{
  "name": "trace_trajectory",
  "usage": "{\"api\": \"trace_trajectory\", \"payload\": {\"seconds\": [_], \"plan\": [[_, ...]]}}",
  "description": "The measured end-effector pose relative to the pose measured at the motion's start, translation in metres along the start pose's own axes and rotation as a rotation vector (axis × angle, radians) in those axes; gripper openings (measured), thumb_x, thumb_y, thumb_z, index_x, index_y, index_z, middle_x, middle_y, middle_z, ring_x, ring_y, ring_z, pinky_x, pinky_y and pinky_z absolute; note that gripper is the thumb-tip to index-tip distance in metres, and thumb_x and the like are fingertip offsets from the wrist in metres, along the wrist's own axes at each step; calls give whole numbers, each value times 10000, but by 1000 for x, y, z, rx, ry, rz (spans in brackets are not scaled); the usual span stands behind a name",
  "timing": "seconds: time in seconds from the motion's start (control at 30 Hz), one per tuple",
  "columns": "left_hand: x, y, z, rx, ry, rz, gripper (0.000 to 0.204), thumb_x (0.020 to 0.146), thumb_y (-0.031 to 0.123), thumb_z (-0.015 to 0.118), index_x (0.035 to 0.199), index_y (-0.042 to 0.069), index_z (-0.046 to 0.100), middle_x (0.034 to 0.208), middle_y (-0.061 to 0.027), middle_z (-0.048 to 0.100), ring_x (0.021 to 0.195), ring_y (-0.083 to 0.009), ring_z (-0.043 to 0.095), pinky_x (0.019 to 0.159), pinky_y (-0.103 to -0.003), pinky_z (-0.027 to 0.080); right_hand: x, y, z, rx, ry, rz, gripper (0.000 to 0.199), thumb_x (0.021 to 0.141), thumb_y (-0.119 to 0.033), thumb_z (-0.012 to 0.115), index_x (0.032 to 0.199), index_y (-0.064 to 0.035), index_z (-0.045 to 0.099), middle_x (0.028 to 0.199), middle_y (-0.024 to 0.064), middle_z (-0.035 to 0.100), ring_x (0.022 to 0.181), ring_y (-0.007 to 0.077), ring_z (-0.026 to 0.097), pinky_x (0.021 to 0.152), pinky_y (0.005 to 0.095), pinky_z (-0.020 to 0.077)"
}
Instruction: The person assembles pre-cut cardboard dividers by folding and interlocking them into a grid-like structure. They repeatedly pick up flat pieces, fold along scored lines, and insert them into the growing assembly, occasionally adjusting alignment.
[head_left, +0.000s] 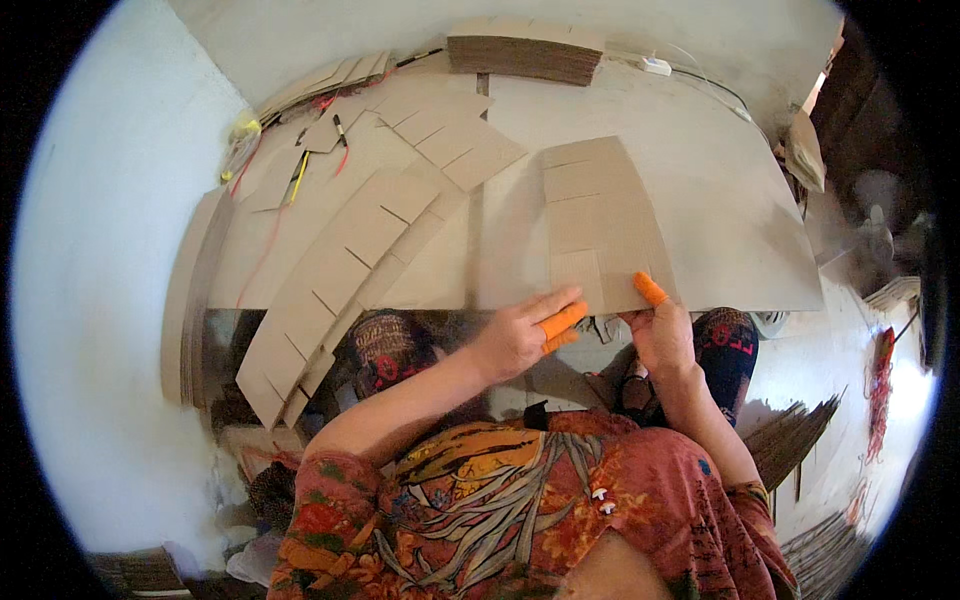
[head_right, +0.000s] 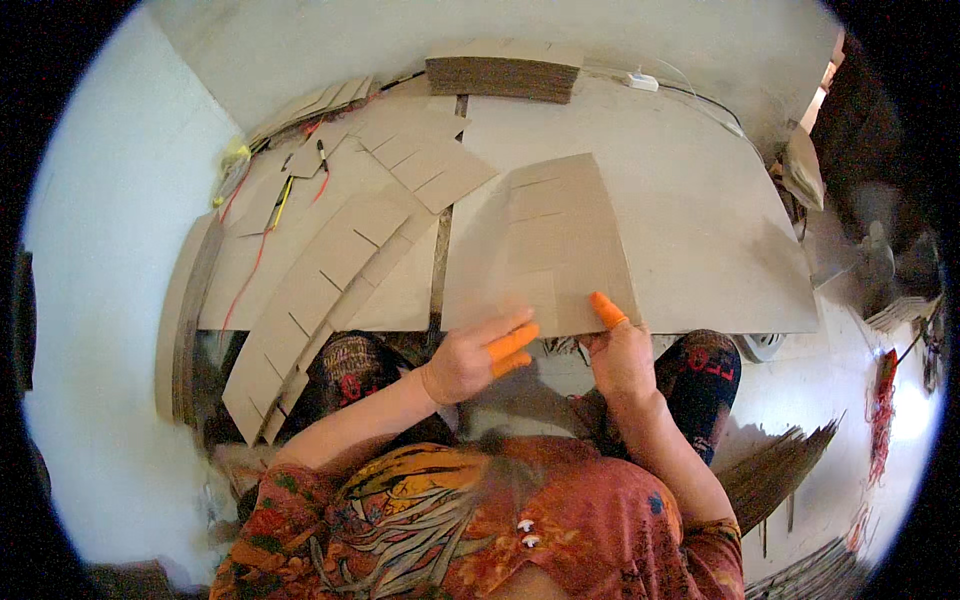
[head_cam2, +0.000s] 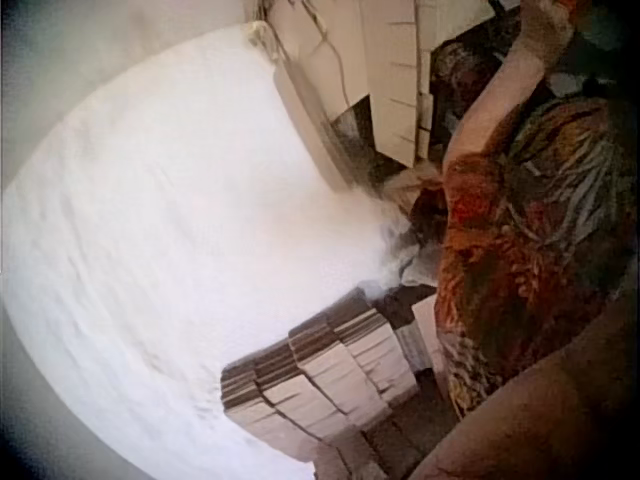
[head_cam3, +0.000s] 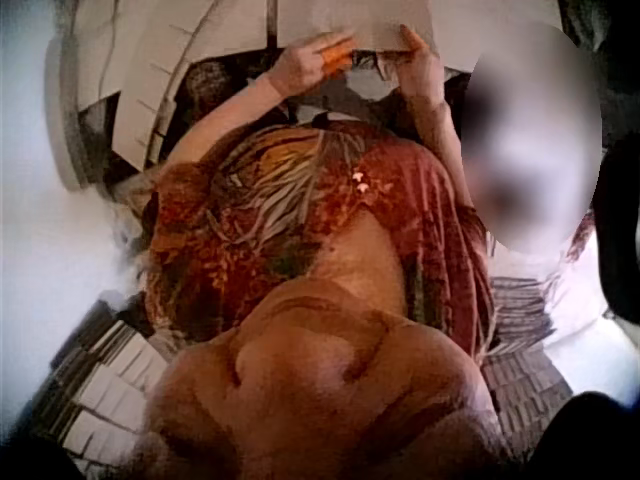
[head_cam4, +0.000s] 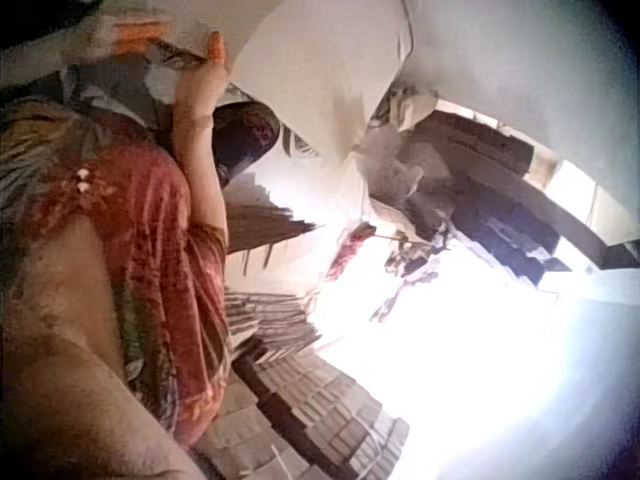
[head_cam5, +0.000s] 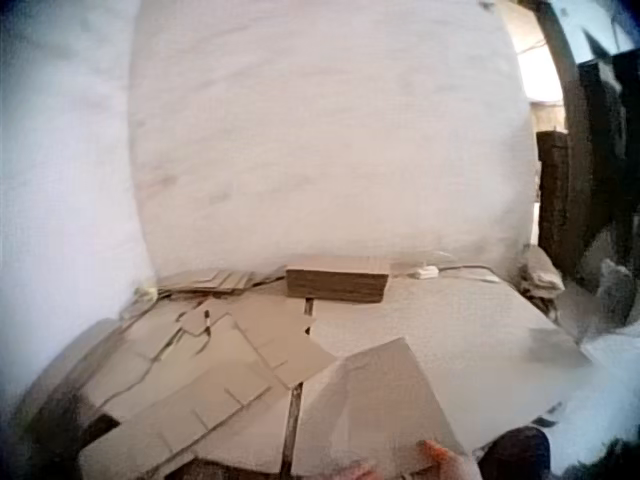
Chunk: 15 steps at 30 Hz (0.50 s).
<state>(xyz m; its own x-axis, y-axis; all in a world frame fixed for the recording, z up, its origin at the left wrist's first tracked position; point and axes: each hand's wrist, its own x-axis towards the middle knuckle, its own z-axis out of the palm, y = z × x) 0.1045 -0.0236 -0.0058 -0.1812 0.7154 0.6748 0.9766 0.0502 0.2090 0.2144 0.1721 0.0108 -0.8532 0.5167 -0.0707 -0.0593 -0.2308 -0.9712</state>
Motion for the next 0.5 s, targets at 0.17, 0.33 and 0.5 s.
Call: {"api": "trace_trajectory", "payload": {"seconds": [0.17,0.33,0.5], "plan": [[-34,-76,-54,420,-125,-663,578,788,324,662,1210,-20,468,1220,-240,468,1161,-360,432,991,-436,337,-19,1,-35,-127,127,-73,179,838,-34,589,997,36,633,912,55,648,803,122,572,710,260,467],[-106,-165,-101,840,-349,-919,407,827,339,594,1028,-14,568,1101,-221,549,1054,-378,505,879,-442,419,-41,5,-54,-380,60,-227,145,834,-22,582,953,35,641,803,16,648,742,57,514,653,227,425],[-95,-181,-112,735,-448,-873,316,847,315,559,870,0,585,759,-198,606,736,-375,591,637,-463,468,-46,-7,-48,-531,55,-285,143,837,-35,581,951,32,637,758,18,640,714,51,505,621,238,422]]}}
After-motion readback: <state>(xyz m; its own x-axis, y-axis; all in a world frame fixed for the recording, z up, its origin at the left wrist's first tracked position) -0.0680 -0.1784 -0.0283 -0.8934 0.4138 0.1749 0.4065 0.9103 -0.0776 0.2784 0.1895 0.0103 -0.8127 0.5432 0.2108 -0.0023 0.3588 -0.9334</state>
